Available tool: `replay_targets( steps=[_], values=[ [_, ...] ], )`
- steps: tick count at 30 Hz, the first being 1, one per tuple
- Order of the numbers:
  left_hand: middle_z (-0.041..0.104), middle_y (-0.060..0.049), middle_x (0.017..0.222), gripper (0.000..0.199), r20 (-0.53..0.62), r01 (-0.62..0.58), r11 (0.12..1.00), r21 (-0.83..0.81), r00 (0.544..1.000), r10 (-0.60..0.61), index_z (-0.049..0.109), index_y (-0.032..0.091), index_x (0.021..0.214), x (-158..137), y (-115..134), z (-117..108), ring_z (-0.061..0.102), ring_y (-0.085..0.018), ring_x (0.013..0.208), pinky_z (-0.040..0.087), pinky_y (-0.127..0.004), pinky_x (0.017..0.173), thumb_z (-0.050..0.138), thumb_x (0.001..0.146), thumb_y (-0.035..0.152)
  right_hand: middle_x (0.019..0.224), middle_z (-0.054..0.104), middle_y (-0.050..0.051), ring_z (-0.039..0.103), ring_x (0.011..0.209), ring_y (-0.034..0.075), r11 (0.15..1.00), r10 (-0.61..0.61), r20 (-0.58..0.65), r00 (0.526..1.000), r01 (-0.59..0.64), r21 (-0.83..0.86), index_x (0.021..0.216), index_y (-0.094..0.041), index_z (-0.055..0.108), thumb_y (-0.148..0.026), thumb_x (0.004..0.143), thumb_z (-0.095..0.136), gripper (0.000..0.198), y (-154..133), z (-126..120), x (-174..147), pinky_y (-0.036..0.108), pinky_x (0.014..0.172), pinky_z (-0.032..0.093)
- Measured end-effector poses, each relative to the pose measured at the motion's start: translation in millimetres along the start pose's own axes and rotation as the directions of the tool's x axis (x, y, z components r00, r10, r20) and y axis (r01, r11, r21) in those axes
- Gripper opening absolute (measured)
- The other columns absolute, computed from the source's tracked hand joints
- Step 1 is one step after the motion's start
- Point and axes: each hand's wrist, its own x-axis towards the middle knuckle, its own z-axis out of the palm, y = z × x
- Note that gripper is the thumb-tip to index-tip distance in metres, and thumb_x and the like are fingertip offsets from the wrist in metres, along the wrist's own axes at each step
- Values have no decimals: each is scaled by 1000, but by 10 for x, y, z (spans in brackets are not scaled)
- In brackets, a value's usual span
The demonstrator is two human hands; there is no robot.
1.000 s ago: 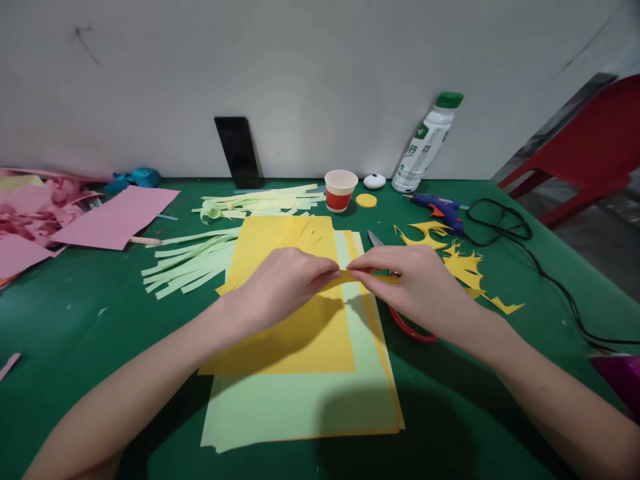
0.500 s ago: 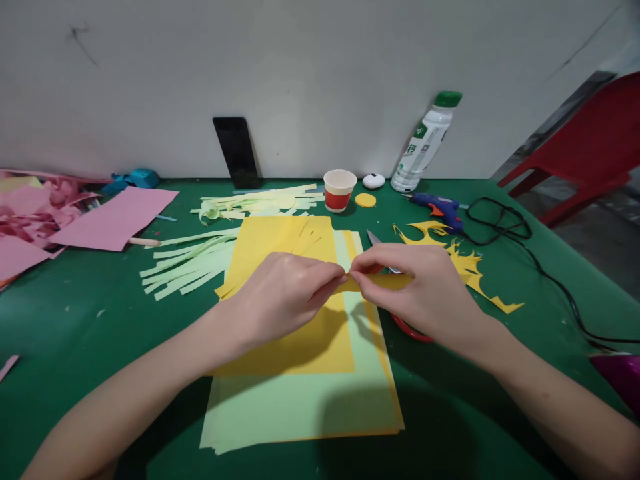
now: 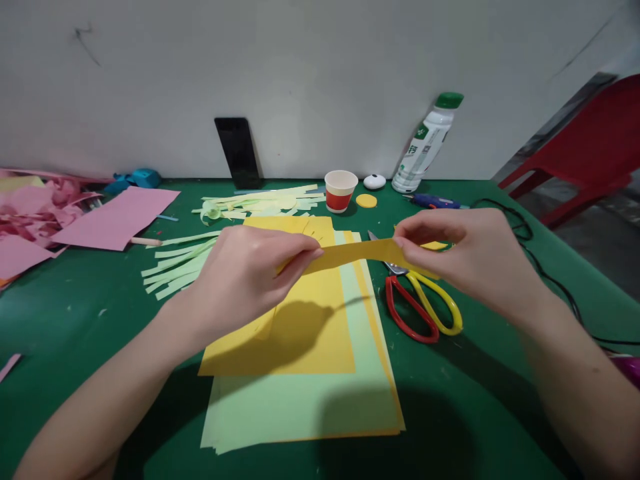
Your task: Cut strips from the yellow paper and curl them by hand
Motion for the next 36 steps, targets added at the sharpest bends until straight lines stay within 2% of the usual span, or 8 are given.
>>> replay_targets(
  steps=[12,17,19,21,24,26,29,36],
  values=[
    [65,-1,57,16,-71,14,999,38,997,-12,65,15,72,0,-45,-80,52,-9,43,36,-21,43,52,81,19,61,62,2,57,57,13,971,146,-46,988,-152,-186,61,-17,59,-21,68,59,8,226,-206,70,24,53,40],
    [66,4,63,8,-171,102,994,-35,979,-106,64,18,74,-18,-90,-183,51,-5,47,35,-17,44,58,78,21,58,61,3,57,59,15,901,299,-147,943,-330,-281,65,-16,60,-21,69,59,6,410,-288,112,28,58,39],
    [65,4,64,8,-167,180,977,-118,966,-198,64,20,73,-9,-94,-196,52,-6,51,36,-17,46,59,78,23,65,63,5,59,63,16,918,371,-94,924,-380,-114,74,-16,62,-25,72,57,10,460,-269,127,29,60,42],
    [64,4,66,11,-108,270,931,-245,947,-302,63,21,71,13,-95,-179,53,-7,56,37,-18,48,57,79,27,80,65,7,60,68,16,909,364,130,922,-382,167,87,-17,61,-30,73,59,20,449,-209,133,29,62,45],
    [61,3,65,15,55,397,807,-437,908,-416,61,21,73,52,-117,-124,52,-9,54,37,-19,46,54,80,32,96,64,7,61,68,13,739,184,379,907,-382,555,97,-20,59,-33,72,63,29,330,-69,126,25,56,47],
    [59,2,63,18,180,475,723,-501,875,-450,58,20,76,69,-146,-89,50,-9,52,36,-19,44,50,82,35,89,65,4,59,62,10,597,153,355,922,-373,711,91,-20,62,-33,73,62,22,226,24,116,21,50,45],
    [54,2,60,22,326,534,681,-501,845,-424,55,18,77,74,-179,-54,49,-9,52,36,-18,45,47,83,37,78,65,2,56,52,7,480,215,326,921,-390,786,75,-17,65,-32,75,61,15,102,126,95,19,46,44],
    [57,-4,103,30,330,447,791,-418,886,-326,52,20,103,79,-37,55,54,-14,86,42,-22,68,48,83,41,63,64,3,57,50,9,431,292,323,900,-425,796,61,-14,65,-33,71,64,22,-94,328,-20,18,39,41]
  ],
)
